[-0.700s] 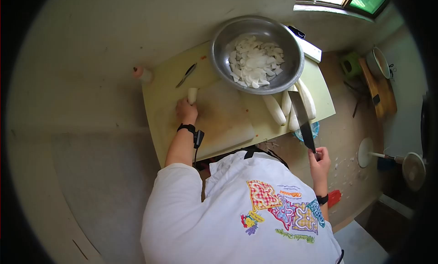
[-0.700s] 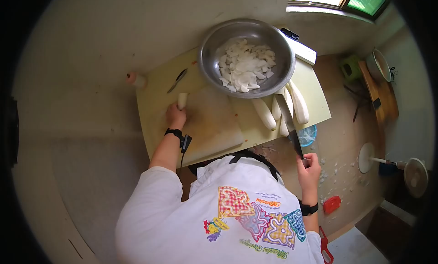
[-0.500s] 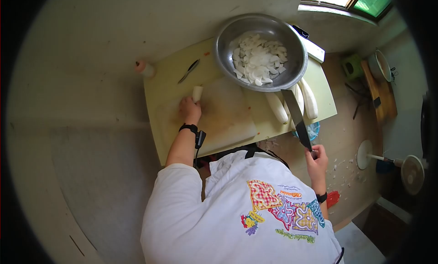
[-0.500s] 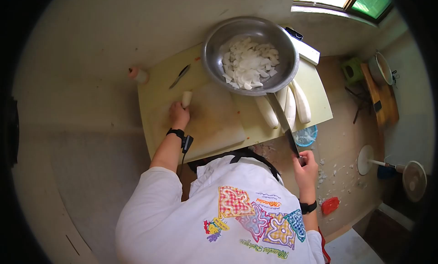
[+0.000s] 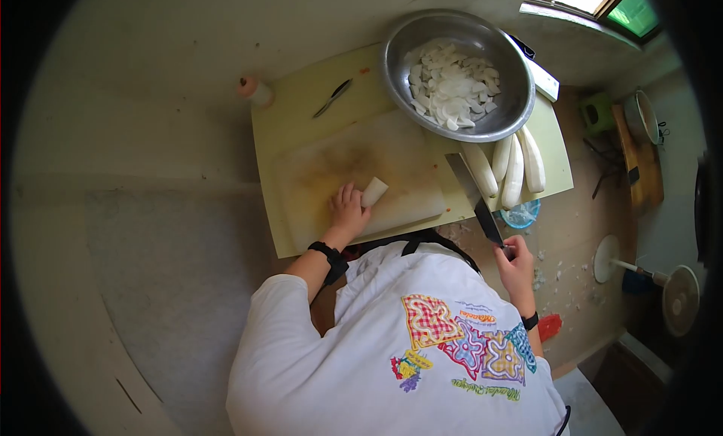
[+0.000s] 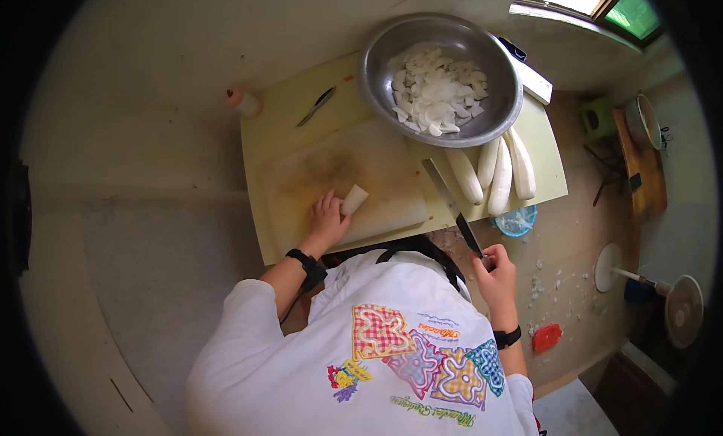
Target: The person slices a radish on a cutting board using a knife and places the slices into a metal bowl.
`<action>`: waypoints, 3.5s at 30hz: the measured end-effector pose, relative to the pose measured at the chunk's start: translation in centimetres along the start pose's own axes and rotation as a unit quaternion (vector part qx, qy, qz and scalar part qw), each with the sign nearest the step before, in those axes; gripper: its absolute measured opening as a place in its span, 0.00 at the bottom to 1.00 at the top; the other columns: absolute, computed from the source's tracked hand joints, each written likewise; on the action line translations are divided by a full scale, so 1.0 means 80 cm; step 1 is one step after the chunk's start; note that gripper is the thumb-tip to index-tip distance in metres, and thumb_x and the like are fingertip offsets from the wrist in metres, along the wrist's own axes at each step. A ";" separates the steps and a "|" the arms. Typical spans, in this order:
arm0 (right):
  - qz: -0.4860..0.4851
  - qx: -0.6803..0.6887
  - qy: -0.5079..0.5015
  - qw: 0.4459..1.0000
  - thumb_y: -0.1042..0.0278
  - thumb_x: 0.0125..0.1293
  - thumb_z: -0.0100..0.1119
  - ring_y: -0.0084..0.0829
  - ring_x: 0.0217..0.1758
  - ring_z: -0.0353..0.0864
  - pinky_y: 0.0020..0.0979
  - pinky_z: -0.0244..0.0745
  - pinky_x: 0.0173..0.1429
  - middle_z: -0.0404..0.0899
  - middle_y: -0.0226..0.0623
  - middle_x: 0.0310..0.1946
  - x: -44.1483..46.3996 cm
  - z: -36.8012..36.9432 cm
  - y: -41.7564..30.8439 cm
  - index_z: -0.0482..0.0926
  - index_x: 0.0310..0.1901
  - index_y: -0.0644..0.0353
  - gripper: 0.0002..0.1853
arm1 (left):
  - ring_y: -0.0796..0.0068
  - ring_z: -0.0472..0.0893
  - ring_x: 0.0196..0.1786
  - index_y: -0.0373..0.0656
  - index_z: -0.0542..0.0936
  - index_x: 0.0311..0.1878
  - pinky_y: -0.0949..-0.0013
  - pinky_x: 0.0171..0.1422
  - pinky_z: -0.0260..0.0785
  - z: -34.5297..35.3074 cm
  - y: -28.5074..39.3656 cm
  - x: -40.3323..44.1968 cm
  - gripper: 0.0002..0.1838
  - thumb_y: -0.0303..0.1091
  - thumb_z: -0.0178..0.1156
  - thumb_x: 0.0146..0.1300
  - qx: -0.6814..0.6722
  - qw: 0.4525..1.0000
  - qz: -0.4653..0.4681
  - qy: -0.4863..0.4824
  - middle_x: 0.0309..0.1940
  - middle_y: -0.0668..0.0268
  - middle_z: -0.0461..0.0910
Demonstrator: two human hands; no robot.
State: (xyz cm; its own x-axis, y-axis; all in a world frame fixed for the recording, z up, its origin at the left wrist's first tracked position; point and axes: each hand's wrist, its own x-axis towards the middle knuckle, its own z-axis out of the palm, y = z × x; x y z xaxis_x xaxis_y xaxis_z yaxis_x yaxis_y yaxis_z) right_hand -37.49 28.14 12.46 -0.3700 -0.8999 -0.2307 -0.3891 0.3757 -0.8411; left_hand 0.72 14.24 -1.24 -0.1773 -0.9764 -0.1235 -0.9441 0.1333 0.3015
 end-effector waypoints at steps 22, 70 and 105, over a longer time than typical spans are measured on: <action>0.131 0.028 -0.118 0.984 0.57 0.72 0.63 0.21 0.22 0.65 0.27 0.63 0.28 0.74 0.34 0.17 0.035 0.177 -0.073 0.76 0.34 0.65 0.17 | 0.55 0.74 0.54 0.46 0.78 0.50 0.50 0.60 0.61 -0.030 0.000 0.066 0.18 0.37 0.66 0.56 -0.133 0.968 0.211 0.023 0.46 0.61 0.77; 0.169 0.006 -0.165 0.972 0.61 0.68 0.67 0.25 0.20 0.70 0.28 0.67 0.29 0.75 0.37 0.18 0.043 0.204 -0.102 0.77 0.35 0.65 0.14 | 0.51 0.74 0.49 0.42 0.76 0.51 0.50 0.52 0.61 0.021 -0.015 0.073 0.21 0.37 0.66 0.55 -0.142 0.962 0.230 0.042 0.45 0.57 0.76; 0.112 0.021 -0.195 0.974 0.56 0.71 0.63 0.28 0.18 0.63 0.31 0.63 0.27 0.68 0.35 0.15 0.081 0.260 -0.089 0.71 0.33 0.62 0.18 | 0.48 0.74 0.54 0.43 0.76 0.53 0.49 0.56 0.62 0.020 -0.011 0.069 0.21 0.38 0.65 0.57 -0.143 0.965 0.218 0.041 0.51 0.54 0.77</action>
State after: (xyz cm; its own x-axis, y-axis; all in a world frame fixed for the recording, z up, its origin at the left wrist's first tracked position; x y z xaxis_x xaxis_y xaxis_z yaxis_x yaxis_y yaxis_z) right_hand -19.55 15.03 6.78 -0.0909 -0.8149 -0.5724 -0.2977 0.5708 -0.7652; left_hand 0.14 9.02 -3.74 -0.5059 -0.8501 0.1461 -0.6679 0.4932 0.5574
